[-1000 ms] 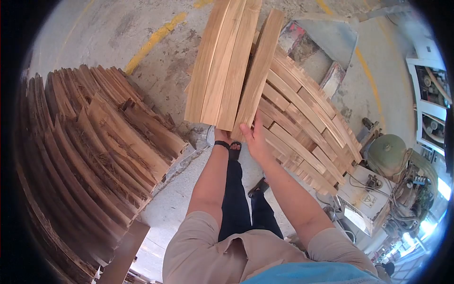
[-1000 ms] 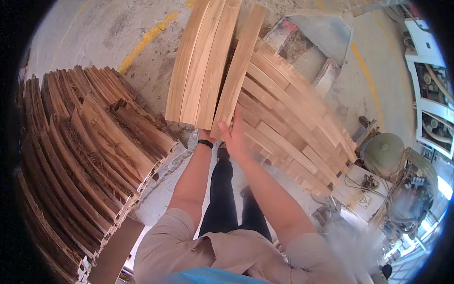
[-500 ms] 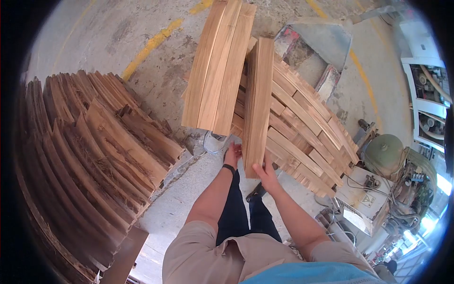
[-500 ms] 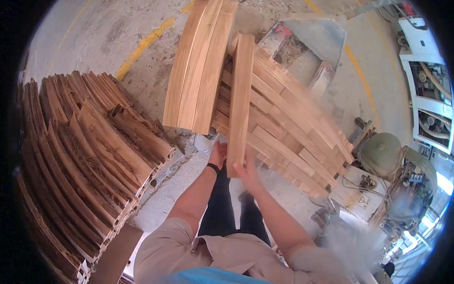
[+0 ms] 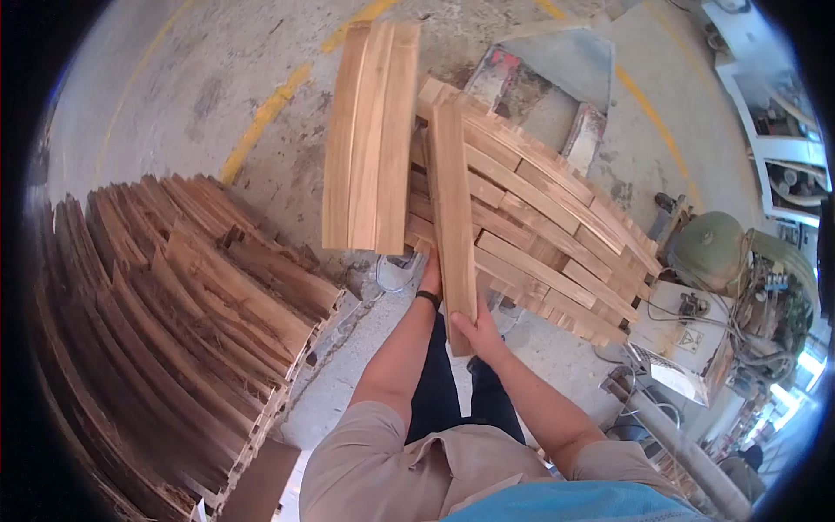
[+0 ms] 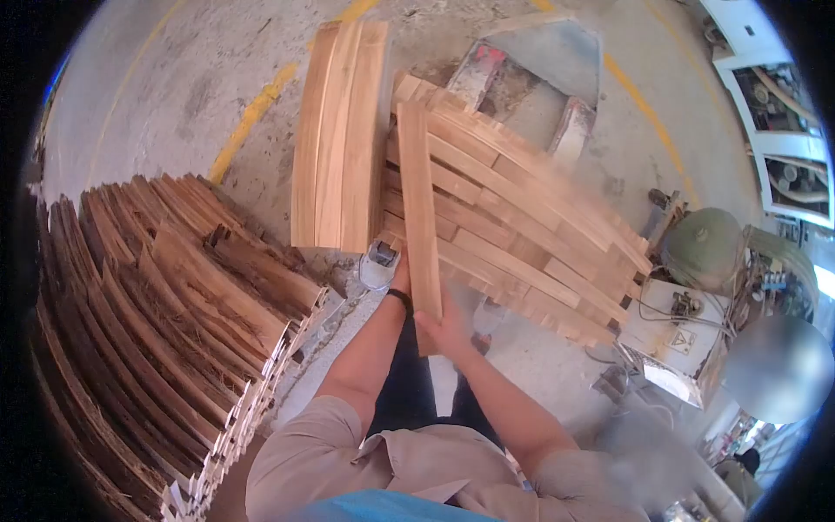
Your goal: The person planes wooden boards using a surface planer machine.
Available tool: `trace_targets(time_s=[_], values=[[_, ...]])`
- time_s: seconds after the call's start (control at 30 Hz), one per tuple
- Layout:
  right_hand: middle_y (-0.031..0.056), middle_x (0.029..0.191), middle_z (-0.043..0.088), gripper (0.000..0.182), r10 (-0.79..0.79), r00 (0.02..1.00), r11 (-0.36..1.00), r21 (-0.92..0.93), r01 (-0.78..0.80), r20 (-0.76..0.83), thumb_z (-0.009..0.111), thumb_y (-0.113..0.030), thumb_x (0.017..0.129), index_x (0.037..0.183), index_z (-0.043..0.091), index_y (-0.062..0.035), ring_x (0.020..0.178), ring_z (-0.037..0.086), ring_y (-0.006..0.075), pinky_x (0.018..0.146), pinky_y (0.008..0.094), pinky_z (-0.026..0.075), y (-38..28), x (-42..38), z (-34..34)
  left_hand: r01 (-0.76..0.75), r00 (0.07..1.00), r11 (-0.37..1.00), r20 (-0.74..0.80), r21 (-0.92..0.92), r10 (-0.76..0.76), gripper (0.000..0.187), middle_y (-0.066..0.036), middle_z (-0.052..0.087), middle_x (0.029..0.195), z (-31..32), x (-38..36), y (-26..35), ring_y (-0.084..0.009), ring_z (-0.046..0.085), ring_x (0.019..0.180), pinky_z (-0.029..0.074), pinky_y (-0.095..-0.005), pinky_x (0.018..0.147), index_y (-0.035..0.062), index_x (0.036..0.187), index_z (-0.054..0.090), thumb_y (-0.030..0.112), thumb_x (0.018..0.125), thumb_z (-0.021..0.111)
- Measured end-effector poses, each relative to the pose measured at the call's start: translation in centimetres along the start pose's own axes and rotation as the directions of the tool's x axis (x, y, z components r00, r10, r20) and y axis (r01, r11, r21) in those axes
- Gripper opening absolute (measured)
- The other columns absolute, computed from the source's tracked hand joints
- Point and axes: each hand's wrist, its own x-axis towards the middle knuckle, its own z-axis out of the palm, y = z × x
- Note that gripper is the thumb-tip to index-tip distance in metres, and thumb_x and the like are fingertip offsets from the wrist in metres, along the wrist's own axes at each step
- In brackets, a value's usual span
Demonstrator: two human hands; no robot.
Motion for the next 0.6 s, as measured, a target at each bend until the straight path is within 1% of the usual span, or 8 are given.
trace_targets(time_s=[0.03, 0.07, 0.13, 0.17, 0.23, 0.43, 0.5, 0.6], values=[[0.0172, 0.138, 0.047, 0.08, -0.004, 1.0, 1.0, 0.007, 0.004, -0.023, 0.066, -0.032, 0.091, 0.15, 0.023, 0.0002, 0.128, 0.045, 0.0239, 0.108, 0.0348, 0.035, -1.5, -0.7, 0.1, 0.066, 0.996, 0.992, 0.066, -0.106, -0.059, 0.079, -0.013, 0.062, 0.124, 0.4, -1.2, 0.2, -0.0241, 0.062, 0.109, 0.05, -0.0356, 0.092, 0.0035, 0.134, 0.052, 0.07, 0.094, 0.036], [0.0178, 0.141, 0.045, 0.081, -0.011, 0.999, 0.999, 0.042, 0.013, -0.039, 0.067, -0.03, 0.091, 0.151, 0.021, 0.0001, 0.13, 0.043, 0.0244, 0.109, 0.0349, 0.034, -3.0, -1.5, 0.3, 0.085, 0.99, 0.996, 0.118, -0.026, -0.082, 0.073, -0.009, 0.066, 0.113, 2.1, -4.4, 2.0, -0.0223, 0.066, 0.096, 0.055, -0.0356, 0.083, 0.0099, 0.131, 0.055, 0.07, 0.095, 0.034], [0.0196, 0.15, 0.035, 0.087, 0.042, 0.999, 0.991, 0.129, -0.039, -0.021, 0.069, -0.027, 0.089, 0.153, 0.016, 0.0001, 0.139, 0.035, 0.0261, 0.113, 0.0359, 0.029, -6.2, -3.2, -0.3, 0.082, 0.989, 0.997, 0.126, -0.008, -0.08, 0.071, -0.008, 0.067, 0.109, 1.2, -5.6, 0.8, -0.0229, 0.067, 0.093, 0.056, -0.0364, 0.081, 0.0104, 0.129, 0.055, 0.069, 0.095, 0.034], [0.0196, 0.15, 0.035, 0.087, 0.039, 0.997, 0.99, 0.14, -0.029, -0.07, 0.069, -0.027, 0.089, 0.153, 0.016, 0.0001, 0.139, 0.035, 0.0261, 0.113, 0.0359, 0.029, -6.0, -3.8, -0.3, 0.069, 0.99, 0.997, 0.121, -0.014, -0.067, 0.068, -0.008, 0.067, 0.104, 1.4, -6.4, 0.4, -0.0234, 0.067, 0.09, 0.057, -0.0372, 0.078, 0.011, 0.127, 0.056, 0.068, 0.096, 0.034], [0.0203, 0.154, 0.03, 0.089, -0.052, 0.995, 0.992, 0.115, 0.061, -0.08, 0.069, -0.026, 0.089, 0.154, 0.014, -0.0004, 0.141, 0.032, 0.027, 0.115, 0.0365, 0.027, -5.4, -5.4, -0.2, 0.096, 0.981, 0.994, 0.165, 0.048, -0.102, 0.068, -0.008, 0.067, 0.104, 3.3, -6.4, 0.3, -0.0236, 0.067, 0.09, 0.057, -0.0374, 0.078, 0.011, 0.127, 0.056, 0.068, 0.096, 0.034], [0.0233, 0.149, 0.035, 0.088, 0.02, 0.978, 0.996, 0.092, -0.001, -0.21, 0.068, -0.031, 0.09, 0.154, 0.014, -0.003, 0.139, 0.035, 0.033, 0.114, 0.0382, 0.029, -9.2, -10.8, -2.2, 0.148, 0.956, 0.973, 0.225, 0.176, -0.187, 0.066, -0.009, 0.067, 0.103, 3.4, -12.5, -1.8, -0.0246, 0.067, 0.089, 0.057, -0.0386, 0.078, 0.0113, 0.125, 0.056, 0.067, 0.096, 0.035], [0.024, 0.149, 0.036, 0.088, 0.119, 0.979, 0.989, 0.103, -0.103, -0.166, 0.066, -0.034, 0.09, 0.154, 0.013, -0.0041, 0.138, 0.037, 0.0337, 0.114, 0.0378, 0.03, -10.2, -13.2, -3.2, 0.159, 0.948, 0.962, 0.238, 0.223, -0.212, 0.066, -0.009, 0.067, 0.103, 3.8, -13.7, -1.6, -0.025, 0.067, 0.089, 0.057, -0.039, 0.078, 0.0113, 0.124, 0.056, 0.067, 0.096, 0.035], [0.0251, 0.15, 0.034, 0.09, 0.058, 0.969, 0.968, 0.25, 0.003, -0.238, 0.065, -0.039, 0.091, 0.155, 0.011, -0.005, 0.137, 0.038, 0.0345, 0.113, 0.0377, 0.031, -10.0, -17.0, -4.3, 0.167, 0.935, 0.942, 0.255, 0.29, -0.244, 0.065, -0.009, 0.067, 0.103, 4.4, -16.2, -2.1, -0.0255, 0.067, 0.089, 0.057, -0.0396, 0.078, 0.0114, 0.124, 0.056, 0.066, 0.096, 0.035]])
